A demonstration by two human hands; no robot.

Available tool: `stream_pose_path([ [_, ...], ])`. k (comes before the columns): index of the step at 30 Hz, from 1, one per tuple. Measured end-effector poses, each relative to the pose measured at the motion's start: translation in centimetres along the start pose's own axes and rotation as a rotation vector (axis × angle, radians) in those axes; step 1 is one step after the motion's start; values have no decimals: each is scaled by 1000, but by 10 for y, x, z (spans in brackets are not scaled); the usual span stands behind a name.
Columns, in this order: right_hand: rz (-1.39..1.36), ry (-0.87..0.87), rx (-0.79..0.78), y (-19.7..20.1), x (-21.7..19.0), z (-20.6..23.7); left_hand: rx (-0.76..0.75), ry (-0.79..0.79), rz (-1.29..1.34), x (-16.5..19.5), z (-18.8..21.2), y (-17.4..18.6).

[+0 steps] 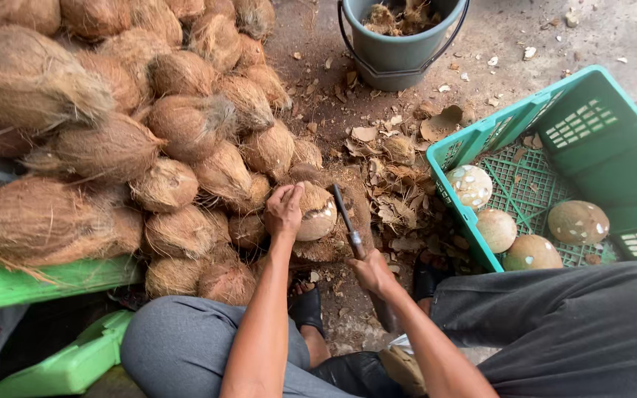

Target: The person sits on the ground beside a large pile of husked and unhusked coconuts and uses a machete to chop the outer husk off coconuts one at a time, striking the coconut against a blade fixed in a block, then tosses the husked coconuts into a green plastic crate.

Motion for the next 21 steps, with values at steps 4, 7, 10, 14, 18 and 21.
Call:
stream_pose_path([
  [4,-180,53,10,-4,6,0,66,-223,110,5,11,17],
  [7,-132,-41,-69,2,-3,9,68,-283,126,3,21,27],
  [10,-59,-90,-129,0,-12,28,-94,65,-34,2,34,32],
  [14,-101,28,-117,-6,-34,43,4,42,181,5,45,46],
  [18,50,177,-3,-4,-50,43,83,163,430,-8,44,38],
  [21,123,233,96,0,-53,40,98,235,320,-28,37,13],
])
Point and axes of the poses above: each hand's wrist, its own z-axis away from the middle knuckle, its own y-axis out of the back of the hand, x = y × z, the point moved 1 cm from there along -z, towards the middle knuckle, and after that the axes turned 1 degree about y, right-handed, at the moved point
